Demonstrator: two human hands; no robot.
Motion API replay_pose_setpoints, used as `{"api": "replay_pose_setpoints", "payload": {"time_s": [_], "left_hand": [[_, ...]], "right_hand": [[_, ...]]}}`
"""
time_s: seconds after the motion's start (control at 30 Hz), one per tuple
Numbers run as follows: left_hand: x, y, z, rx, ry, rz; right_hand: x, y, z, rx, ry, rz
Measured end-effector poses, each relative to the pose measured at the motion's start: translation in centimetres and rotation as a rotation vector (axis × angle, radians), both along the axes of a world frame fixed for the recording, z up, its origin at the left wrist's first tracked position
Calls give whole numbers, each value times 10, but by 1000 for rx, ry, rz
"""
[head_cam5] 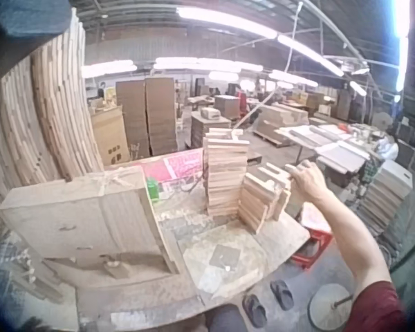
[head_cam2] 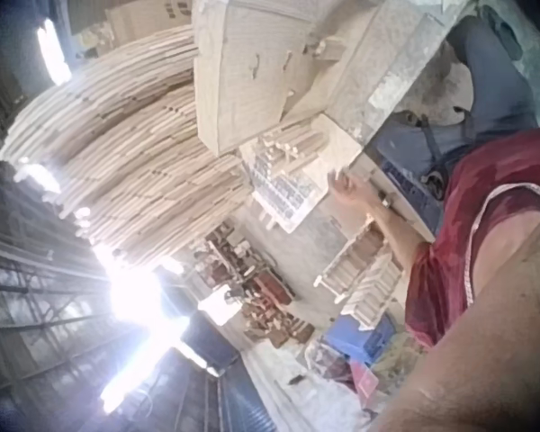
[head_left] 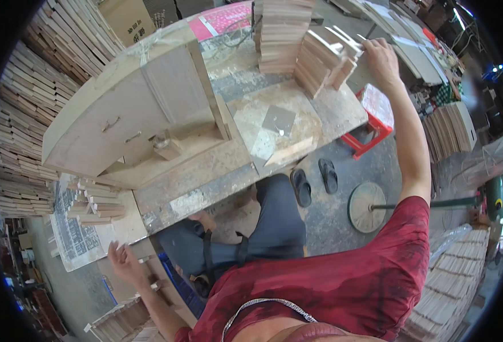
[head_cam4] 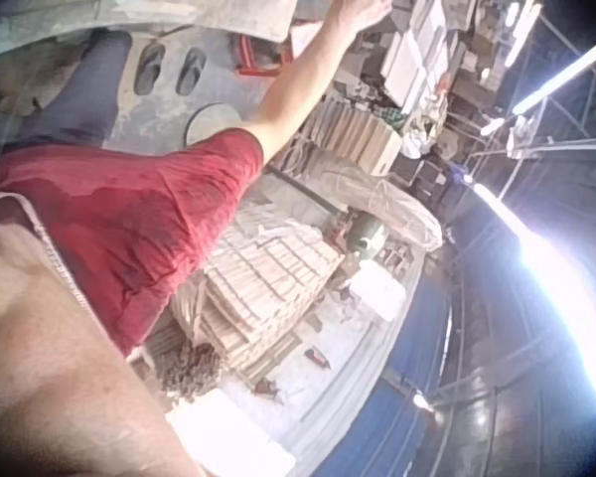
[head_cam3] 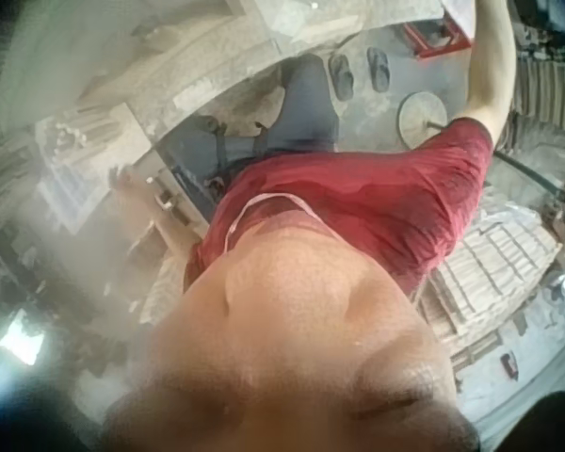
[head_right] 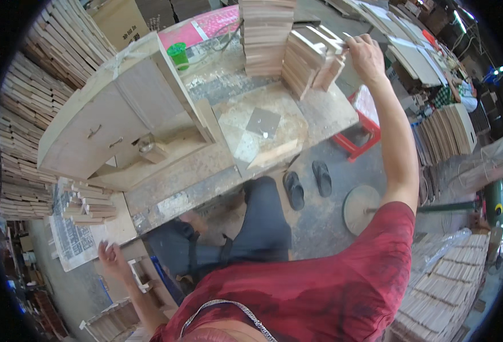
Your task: Assembling small wooden cross-members or frame components by hand in a workshop.
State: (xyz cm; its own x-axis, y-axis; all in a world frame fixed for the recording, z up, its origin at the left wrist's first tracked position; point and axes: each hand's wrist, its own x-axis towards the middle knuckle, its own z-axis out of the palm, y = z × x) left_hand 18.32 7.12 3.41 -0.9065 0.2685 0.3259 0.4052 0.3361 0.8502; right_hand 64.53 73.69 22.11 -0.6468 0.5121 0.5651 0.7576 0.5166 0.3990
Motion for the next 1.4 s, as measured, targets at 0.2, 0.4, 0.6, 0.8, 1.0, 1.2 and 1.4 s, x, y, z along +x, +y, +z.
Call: {"api": "replay_pose_setpoints", "payload": {"time_s": [0.2, 0.4, 0.6, 0.8, 1.0, 1.2, 1.4], "left_hand": [[87, 138, 84, -135, 354, -611], [143, 192, 107, -224, 330, -1080], [108, 127, 58, -306, -129, -839], [97, 111, 53, -261, -342, -688], [95, 118, 46, -195, -457, -679], [98, 128, 44, -111, -512, -698], [96, 136, 37, -64, -475, -733]], "right_hand": [[-25, -191, -5, -414, -20, 265], [-111, -329, -64, -694, -72, 700], [-105, -292, -135, -868, 656, 580], [-96, -188, -253, -636, 355, 88], [-105, -174, -269, -631, 267, 98], [-103, -176, -280, -583, 271, 173], [-107, -192, -272, -709, 286, 273]]}}
